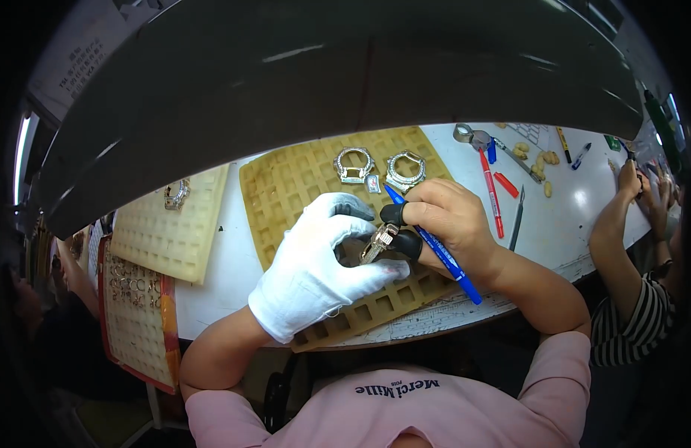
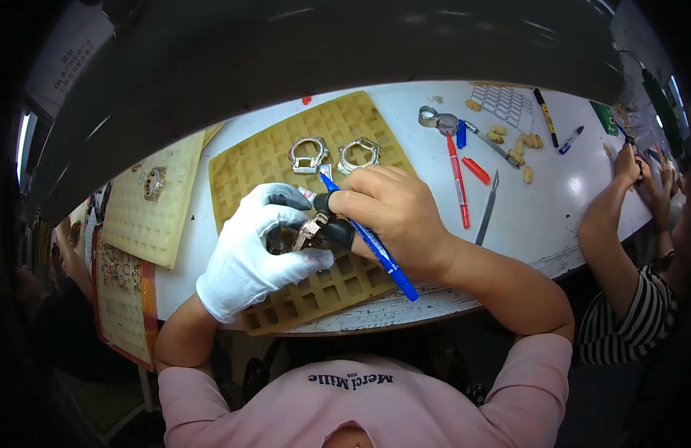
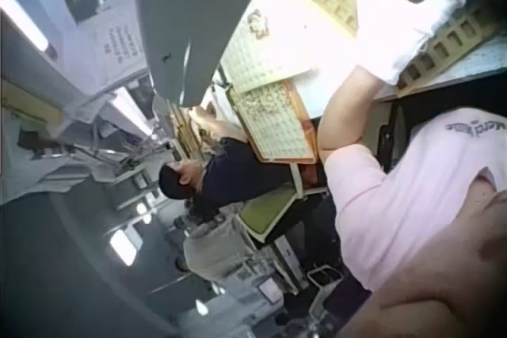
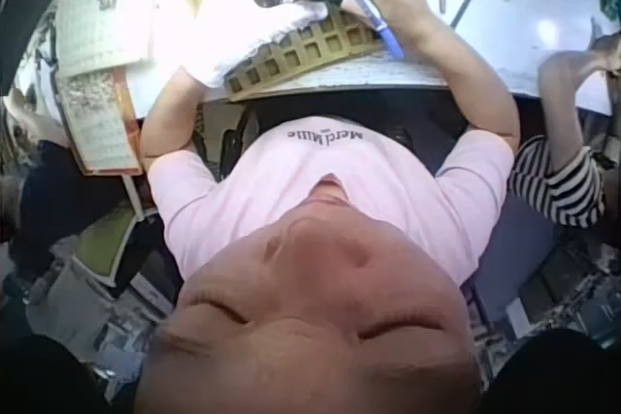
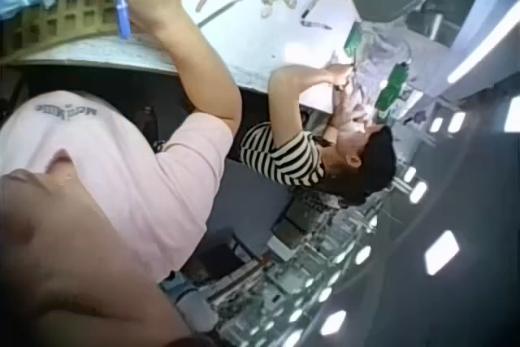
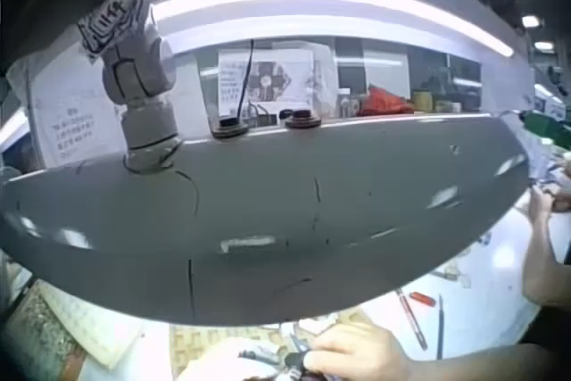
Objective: Assembling and marking watch frames at a jewelry workshop workbench.
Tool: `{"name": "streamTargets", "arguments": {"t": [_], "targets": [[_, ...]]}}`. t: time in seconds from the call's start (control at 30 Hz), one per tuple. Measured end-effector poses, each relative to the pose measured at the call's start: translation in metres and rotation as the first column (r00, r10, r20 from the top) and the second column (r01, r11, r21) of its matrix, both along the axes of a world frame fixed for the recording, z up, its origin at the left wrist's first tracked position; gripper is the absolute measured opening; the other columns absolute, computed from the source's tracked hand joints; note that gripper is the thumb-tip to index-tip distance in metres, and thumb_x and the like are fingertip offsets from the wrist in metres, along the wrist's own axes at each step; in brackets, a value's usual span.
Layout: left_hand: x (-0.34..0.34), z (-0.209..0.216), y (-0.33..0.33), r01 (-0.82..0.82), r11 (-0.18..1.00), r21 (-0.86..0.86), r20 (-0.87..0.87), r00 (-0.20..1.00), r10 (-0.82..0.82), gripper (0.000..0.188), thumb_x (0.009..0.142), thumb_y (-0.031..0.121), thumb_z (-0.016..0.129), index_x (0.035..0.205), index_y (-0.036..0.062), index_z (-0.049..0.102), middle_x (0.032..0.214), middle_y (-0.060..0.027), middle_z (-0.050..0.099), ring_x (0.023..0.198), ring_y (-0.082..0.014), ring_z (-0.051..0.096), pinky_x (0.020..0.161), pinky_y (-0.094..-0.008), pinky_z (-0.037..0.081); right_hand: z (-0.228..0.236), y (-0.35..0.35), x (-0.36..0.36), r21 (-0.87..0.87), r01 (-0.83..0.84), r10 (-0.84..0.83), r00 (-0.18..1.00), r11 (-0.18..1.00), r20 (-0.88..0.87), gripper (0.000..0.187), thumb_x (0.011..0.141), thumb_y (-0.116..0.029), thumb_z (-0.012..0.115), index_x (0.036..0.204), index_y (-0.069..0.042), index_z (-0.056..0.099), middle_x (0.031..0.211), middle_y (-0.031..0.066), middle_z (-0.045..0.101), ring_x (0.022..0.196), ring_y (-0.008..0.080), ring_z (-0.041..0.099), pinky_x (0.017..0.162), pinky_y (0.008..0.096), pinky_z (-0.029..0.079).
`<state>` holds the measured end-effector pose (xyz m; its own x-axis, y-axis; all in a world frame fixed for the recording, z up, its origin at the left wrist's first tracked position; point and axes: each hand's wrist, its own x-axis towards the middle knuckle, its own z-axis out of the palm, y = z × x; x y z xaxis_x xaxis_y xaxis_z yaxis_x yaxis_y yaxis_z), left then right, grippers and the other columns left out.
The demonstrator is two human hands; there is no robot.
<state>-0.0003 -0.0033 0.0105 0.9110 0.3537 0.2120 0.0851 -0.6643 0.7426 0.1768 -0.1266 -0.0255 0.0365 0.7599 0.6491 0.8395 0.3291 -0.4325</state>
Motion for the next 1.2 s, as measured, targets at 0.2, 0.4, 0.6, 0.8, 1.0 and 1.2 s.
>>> {"name": "streamTargets", "arguments": {"t": [0.2,0.4,0.6,0.8,1.0,1.2], "targets": [[0.0,-0.008,0.003,0.027,0.995,0.099,-0.059,0.998,-0.022,0.046,0.07,0.027,0.083,0.106,0.0025,0.065,0.114,-0.0145,0.055,0.106,-0.0327,0.054,0.091,-0.0392,0.046,-0.001,0.0,0.002,0.025,0.057,-0.055,0.994,0.998,-0.094,0.022,0.07,-0.01,0.077,0.087,-0.005,0.063,0.082,0.0091,0.059,0.071,0.0267,0.058,0.062,0.0351,0.046],[0.003,-0.014,0.004,0.038,0.999,0.033,0.12,0.992,-0.042,0.033,0.074,0.015,0.078,0.102,0.003,0.067,0.107,-0.0133,0.058,0.098,-0.0308,0.058,0.084,-0.0377,0.049,0.001,-0.002,0.001,0.043,0.064,-0.061,0.995,0.997,-0.075,0.02,0.068,-0.004,0.075,0.085,-0.005,0.063,0.081,0.009,0.059,0.07,0.0268,0.058,0.062,0.0358,0.046],[0.003,-0.016,0.008,0.012,0.999,0.041,0.124,0.992,-0.017,0.031,0.072,0.009,0.077,0.101,0.0043,0.067,0.105,-0.0126,0.058,0.098,-0.0302,0.058,0.084,-0.0373,0.048,0.002,0.0,0.0,0.14,0.047,-0.048,0.999,0.989,0.001,0.023,0.065,-0.004,0.074,0.083,-0.005,0.061,0.079,0.0086,0.058,0.069,0.0257,0.058,0.061,0.0361,0.045],[0.006,-0.014,0.009,0.023,0.997,0.069,0.123,0.992,-0.032,0.025,0.074,0.007,0.073,0.098,0.0048,0.068,0.103,-0.011,0.059,0.098,-0.0296,0.057,0.084,-0.037,0.048,0.005,-0.002,-0.001,0.156,0.029,-0.037,0.998,0.987,0.051,0.022,0.066,-0.007,0.075,0.083,-0.006,0.061,0.078,0.0072,0.058,0.066,0.025,0.058,0.06,0.0357,0.045],[0.007,-0.016,0.01,0.015,0.999,0.036,0.122,0.992,-0.02,0.023,0.076,0.007,0.071,0.098,0.0059,0.068,0.102,-0.0109,0.06,0.097,-0.0294,0.058,0.084,-0.0373,0.048,0.008,-0.004,-0.003,0.165,0.021,-0.032,0.997,0.986,0.063,0.022,0.069,-0.012,0.076,0.085,-0.007,0.062,0.079,0.0064,0.058,0.066,0.024,0.057,0.06,0.0356,0.044],[0.005,-0.014,0.009,-0.015,0.998,0.066,0.081,0.997,0.01,0.025,0.076,0.007,0.071,0.1,0.0055,0.068,0.102,-0.0115,0.059,0.096,-0.0288,0.058,0.083,-0.0365,0.048,0.006,-0.004,-0.003,0.171,0.013,-0.027,0.996,0.985,0.082,0.024,0.066,-0.011,0.076,0.085,-0.007,0.061,0.077,0.0065,0.057,0.066,0.0242,0.057,0.058,0.0365,0.043]]}}
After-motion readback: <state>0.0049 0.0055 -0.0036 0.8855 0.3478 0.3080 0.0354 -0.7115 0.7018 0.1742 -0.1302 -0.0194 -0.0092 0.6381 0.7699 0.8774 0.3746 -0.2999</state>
